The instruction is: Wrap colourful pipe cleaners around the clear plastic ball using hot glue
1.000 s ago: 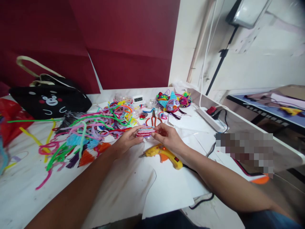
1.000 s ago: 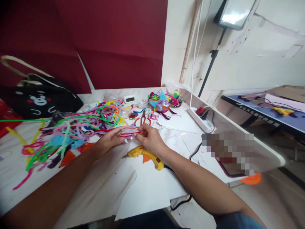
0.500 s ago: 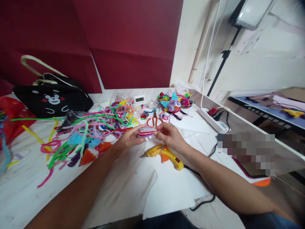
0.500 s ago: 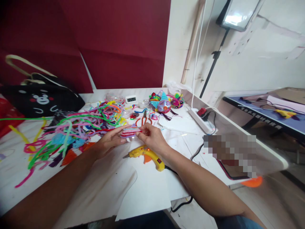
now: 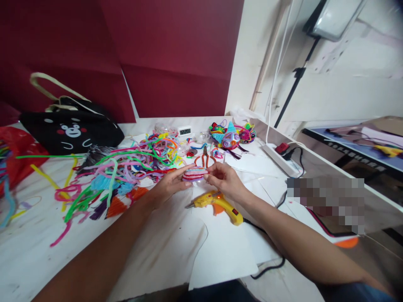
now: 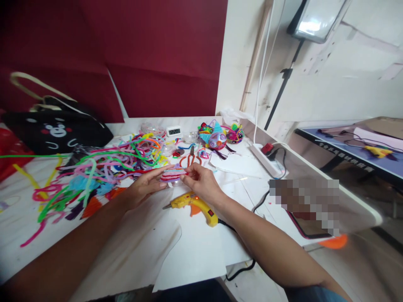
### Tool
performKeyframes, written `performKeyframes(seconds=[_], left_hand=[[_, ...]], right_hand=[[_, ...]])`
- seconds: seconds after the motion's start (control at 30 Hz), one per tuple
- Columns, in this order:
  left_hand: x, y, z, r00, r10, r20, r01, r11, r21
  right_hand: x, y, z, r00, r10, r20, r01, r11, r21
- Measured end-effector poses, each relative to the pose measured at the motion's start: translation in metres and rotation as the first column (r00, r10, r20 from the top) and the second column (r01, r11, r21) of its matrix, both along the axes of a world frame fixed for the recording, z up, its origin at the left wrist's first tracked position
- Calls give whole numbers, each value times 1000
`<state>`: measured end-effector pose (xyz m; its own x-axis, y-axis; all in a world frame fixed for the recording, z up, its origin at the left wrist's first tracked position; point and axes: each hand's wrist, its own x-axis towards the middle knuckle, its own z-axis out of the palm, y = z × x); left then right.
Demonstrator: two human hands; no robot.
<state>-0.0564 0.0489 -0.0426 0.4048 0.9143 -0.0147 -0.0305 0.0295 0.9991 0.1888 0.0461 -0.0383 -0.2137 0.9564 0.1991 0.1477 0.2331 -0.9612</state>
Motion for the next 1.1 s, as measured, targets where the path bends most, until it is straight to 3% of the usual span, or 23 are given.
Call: performKeyframes(seconds=[0.47, 0.7, 1.1], left_hand=[[7, -8, 10, 998, 47, -48, -46, 999, 28], [11, -8, 6, 997, 76, -9, -76, 997, 17], [29, -24, 14, 976, 202, -85, -196, 977, 83]], right_hand=[[-1, -5, 4, 1000, 5, 15, -5, 1000, -3], [-2, -6, 5, 999, -16, 43, 15, 1000, 12], [-10, -19, 8, 981, -67, 180, 50, 994, 98]])
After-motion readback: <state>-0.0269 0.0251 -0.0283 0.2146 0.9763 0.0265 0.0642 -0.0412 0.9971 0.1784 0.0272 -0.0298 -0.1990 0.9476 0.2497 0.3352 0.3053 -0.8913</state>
